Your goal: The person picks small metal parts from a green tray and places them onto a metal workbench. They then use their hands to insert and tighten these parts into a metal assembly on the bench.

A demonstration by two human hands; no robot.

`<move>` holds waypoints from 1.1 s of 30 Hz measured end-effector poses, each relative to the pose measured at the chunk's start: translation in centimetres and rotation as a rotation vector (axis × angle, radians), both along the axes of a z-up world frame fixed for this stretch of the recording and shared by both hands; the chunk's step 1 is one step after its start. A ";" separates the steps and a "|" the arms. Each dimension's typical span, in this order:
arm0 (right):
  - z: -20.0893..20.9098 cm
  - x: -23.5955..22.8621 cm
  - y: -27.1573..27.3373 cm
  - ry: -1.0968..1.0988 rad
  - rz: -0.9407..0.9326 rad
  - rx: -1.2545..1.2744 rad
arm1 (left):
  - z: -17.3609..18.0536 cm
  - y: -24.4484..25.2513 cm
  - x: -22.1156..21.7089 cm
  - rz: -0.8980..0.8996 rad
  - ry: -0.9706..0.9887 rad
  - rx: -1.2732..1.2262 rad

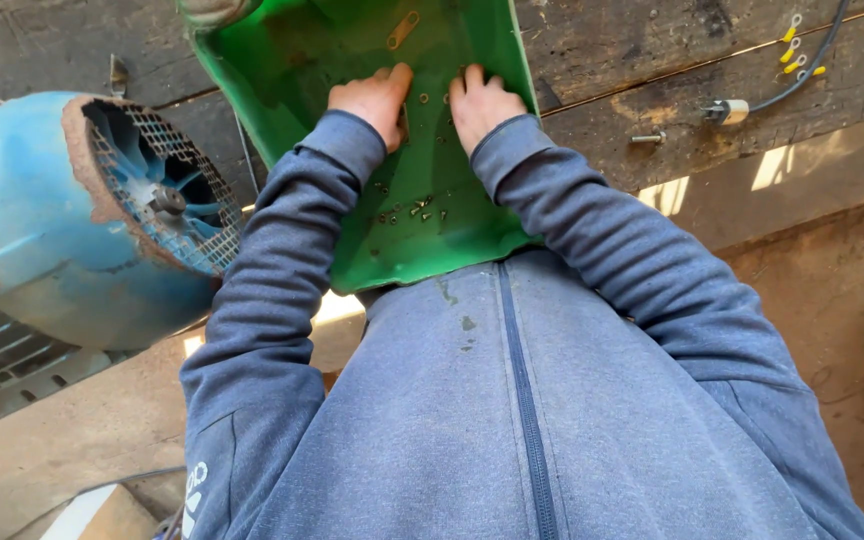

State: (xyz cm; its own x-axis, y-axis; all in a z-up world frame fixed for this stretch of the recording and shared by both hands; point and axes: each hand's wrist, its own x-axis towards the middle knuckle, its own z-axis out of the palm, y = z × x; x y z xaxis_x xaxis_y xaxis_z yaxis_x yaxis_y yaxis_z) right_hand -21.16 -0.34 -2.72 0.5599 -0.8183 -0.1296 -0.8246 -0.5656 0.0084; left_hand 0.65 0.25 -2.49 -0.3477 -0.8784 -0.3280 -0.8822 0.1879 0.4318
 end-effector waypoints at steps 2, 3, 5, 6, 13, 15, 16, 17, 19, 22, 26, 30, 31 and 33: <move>-0.8 -0.1 -0.3 0.032 -0.003 0.030 | 0.3 -0.2 0.6 0.022 0.041 0.001; -1.2 -0.4 -0.5 0.011 0.008 0.050 | 0.4 -0.4 0.9 0.032 0.110 0.045; -2.4 -0.8 -1.0 -0.010 0.025 0.075 | 1.0 -0.4 1.6 0.048 0.178 0.093; -3.2 -1.0 -1.4 0.006 -0.017 0.125 | 1.5 -0.4 1.9 0.067 0.285 0.118; -2.5 -1.0 -2.7 0.019 -0.107 0.290 | 5.0 2.9 3.3 0.325 1.215 0.169; -3.3 -1.3 -2.8 0.021 -0.077 0.289 | 5.1 3.9 3.3 0.467 1.318 0.201; -3.6 -1.6 -2.9 0.020 -0.061 0.278 | 5.1 4.1 3.3 0.593 1.420 0.234; -3.3 -1.5 -3.1 0.023 -0.059 0.280 | 5.5 4.4 3.0 0.597 1.422 0.233; -2.7 -1.2 -3.5 0.025 -0.049 0.304 | 6.2 4.7 2.5 0.859 1.585 0.332; -0.2 -0.7 -3.0 0.052 -0.051 0.323 | 4.4 5.1 1.4 0.907 1.563 0.337; 5.8 -0.3 -1.6 -0.131 0.072 0.292 | -0.5 5.5 0.4 0.854 1.354 0.353; 9.3 1.7 -1.2 -0.690 -0.036 0.726 | -1.0 5.3 -0.6 0.721 1.460 0.402; 9.4 2.1 -1.1 -0.932 -0.114 0.879 | -0.6 5.2 -1.0 0.692 1.602 0.448; 9.3 3.0 -1.4 -1.037 -0.151 0.871 | 2.1 4.8 -0.8 0.763 1.685 0.515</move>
State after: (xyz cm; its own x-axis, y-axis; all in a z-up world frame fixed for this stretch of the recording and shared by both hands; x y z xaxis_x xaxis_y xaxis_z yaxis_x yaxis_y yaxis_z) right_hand -18.17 -1.76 6.57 0.6284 -0.7492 -0.2091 -0.2873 0.0262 -0.9575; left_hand -0.14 5.04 -0.43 -0.1820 -0.9179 -0.3528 0.6235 -0.3851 0.6804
